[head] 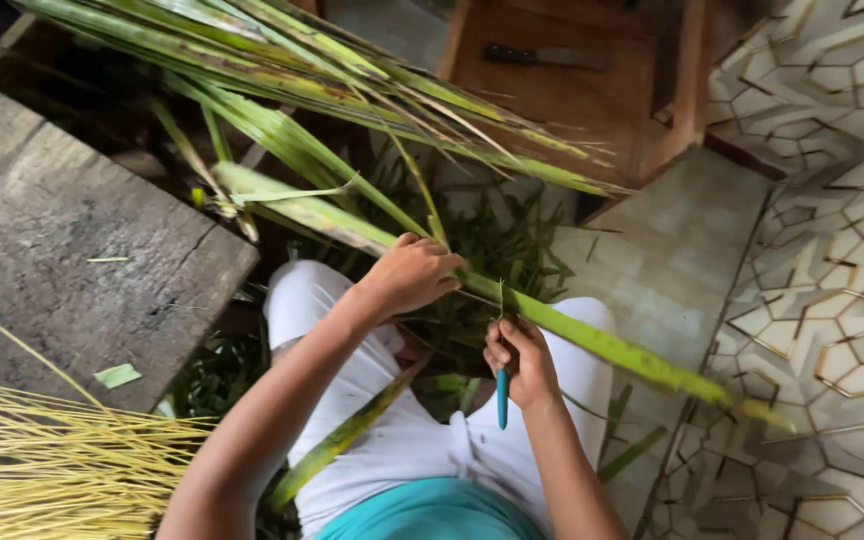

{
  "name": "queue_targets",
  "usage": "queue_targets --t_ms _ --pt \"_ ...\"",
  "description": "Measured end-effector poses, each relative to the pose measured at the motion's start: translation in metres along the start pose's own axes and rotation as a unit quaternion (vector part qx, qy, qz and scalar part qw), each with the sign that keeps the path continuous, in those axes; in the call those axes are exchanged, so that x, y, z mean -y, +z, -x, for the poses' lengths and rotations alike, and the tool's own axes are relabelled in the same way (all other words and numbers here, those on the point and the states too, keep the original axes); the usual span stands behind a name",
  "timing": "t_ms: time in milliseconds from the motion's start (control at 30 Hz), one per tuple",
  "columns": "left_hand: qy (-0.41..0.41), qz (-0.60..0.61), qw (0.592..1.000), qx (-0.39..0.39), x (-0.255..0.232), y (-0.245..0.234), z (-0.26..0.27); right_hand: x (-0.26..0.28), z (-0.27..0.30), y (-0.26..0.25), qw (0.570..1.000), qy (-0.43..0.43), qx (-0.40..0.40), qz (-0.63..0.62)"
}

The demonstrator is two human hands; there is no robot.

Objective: Stripping the leafy material from palm frond midribs using a small knife

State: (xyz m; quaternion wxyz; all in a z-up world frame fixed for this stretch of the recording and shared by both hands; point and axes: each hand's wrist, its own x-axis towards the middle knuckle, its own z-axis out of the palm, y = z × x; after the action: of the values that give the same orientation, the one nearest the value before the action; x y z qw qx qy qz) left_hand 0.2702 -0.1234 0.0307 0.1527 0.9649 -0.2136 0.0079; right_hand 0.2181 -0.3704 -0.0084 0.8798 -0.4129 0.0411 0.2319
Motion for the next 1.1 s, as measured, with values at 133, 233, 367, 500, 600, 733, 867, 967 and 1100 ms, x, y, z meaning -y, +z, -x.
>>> queue_targets --t_ms 133,233,367,500,600,733,867,967,1100 --pt "0.02 -0.048 0.999 -0.004 -0.024 -0.02 -0.023 0.022 -0.004 -0.015 0.999 -0.032 0.015 -0.024" --pt "-0.036 -0.058 0.997 0.039 -0.052 -0.045 -0.034 0.052 -0.003 -0.015 0.997 -0.042 0.048 -0.035" --pt "-0.039 0.065 0.988 0.133 -0.072 -0.06 -0.026 0.072 -0.004 -0.026 0.992 -0.029 0.092 -0.076" --pt "-0.052 0.341 0.921 0.183 -0.084 -0.069 0.012 0.089 0.0 -0.03 0.994 -0.008 0.084 -0.063" --pt "-0.061 0.415 0.893 0.161 -0.077 -0.033 0.057 0.095 -0.005 -0.028 0.995 0.0 0.076 -0.068" --pt "-0.155 0.482 0.839 0.199 -0.103 -0.059 0.105 0.085 -0.015 -0.014 0.999 -0.001 0.024 -0.027" --pt "-0.244 0.396 0.875 0.136 -0.093 -0.049 0.125 0.054 0.018 0.063 0.993 0.093 0.001 0.079" --pt "-0.271 0.414 0.863 0.1 -0.087 -0.041 0.127 0.023 0.039 0.095 0.987 0.127 0.006 0.094" --pt "-0.221 0.467 0.854 0.064 -0.085 -0.073 0.15 0.011 0.033 0.095 0.989 0.115 -0.015 0.091"
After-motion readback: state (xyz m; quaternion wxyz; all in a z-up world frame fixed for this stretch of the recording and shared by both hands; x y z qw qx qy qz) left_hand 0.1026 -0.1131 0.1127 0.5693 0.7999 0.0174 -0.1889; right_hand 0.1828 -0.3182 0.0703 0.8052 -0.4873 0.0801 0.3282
